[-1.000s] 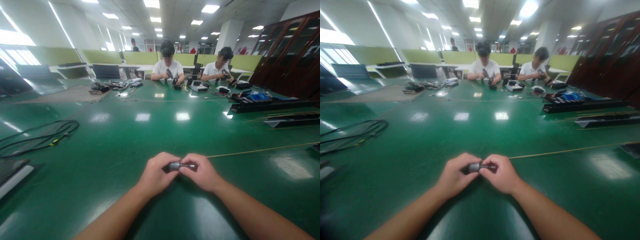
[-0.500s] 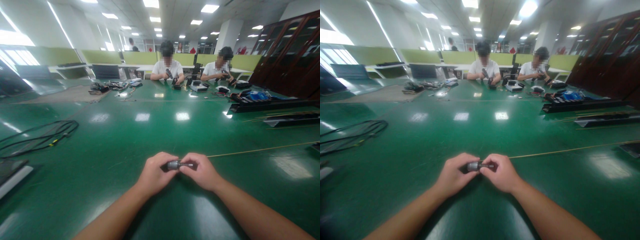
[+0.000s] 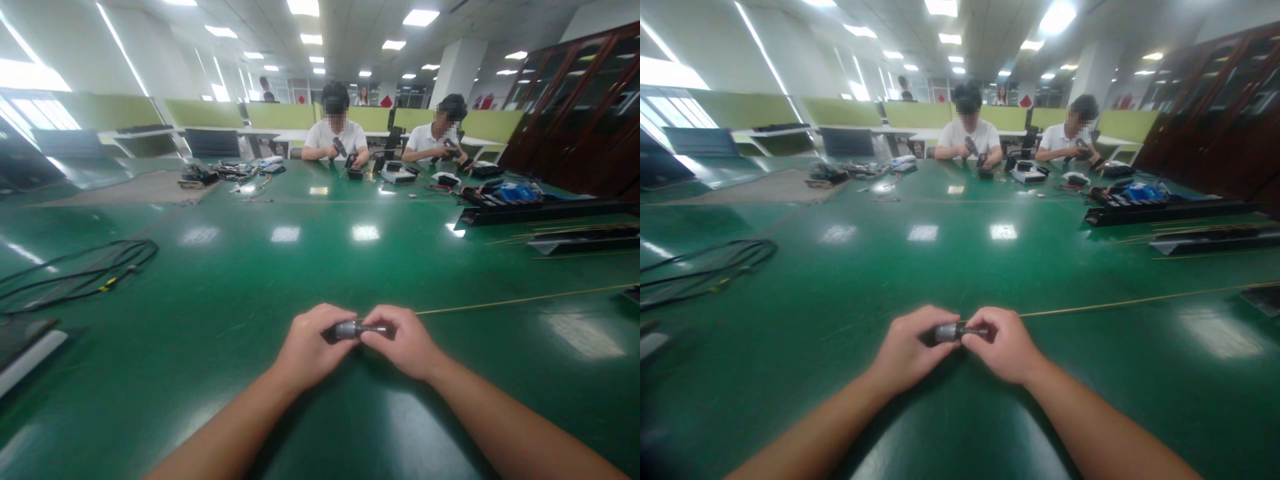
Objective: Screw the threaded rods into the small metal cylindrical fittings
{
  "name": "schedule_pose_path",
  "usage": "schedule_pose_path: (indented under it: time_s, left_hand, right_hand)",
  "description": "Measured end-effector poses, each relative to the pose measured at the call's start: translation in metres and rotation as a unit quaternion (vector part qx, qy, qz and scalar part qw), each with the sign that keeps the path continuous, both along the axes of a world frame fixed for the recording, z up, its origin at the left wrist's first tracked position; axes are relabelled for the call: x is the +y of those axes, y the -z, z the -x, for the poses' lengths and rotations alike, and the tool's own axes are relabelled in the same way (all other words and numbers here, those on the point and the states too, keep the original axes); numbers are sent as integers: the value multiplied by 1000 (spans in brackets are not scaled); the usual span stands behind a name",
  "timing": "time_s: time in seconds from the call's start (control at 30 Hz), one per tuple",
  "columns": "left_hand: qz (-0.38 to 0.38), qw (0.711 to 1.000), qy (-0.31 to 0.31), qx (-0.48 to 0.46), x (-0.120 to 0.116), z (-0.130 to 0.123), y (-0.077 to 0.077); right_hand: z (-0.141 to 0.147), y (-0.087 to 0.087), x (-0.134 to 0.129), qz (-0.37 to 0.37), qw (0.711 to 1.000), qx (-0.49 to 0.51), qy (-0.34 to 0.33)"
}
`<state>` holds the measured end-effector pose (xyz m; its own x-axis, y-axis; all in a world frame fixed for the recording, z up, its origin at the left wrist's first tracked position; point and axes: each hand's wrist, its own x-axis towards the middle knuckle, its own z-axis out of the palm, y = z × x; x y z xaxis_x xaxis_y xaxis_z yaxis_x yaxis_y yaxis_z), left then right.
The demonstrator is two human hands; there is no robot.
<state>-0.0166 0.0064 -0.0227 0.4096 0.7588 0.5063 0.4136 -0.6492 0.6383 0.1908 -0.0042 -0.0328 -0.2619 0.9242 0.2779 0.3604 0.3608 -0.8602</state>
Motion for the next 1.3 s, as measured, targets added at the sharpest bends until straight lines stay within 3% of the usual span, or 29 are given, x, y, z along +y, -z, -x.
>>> schedule_pose_path:
  time_s: [1.3]
  left_hand:
    - [-39,999,-3,14,2,5,-4]
  right_hand:
    - [1,-4,-1,8,1000,-12,26]
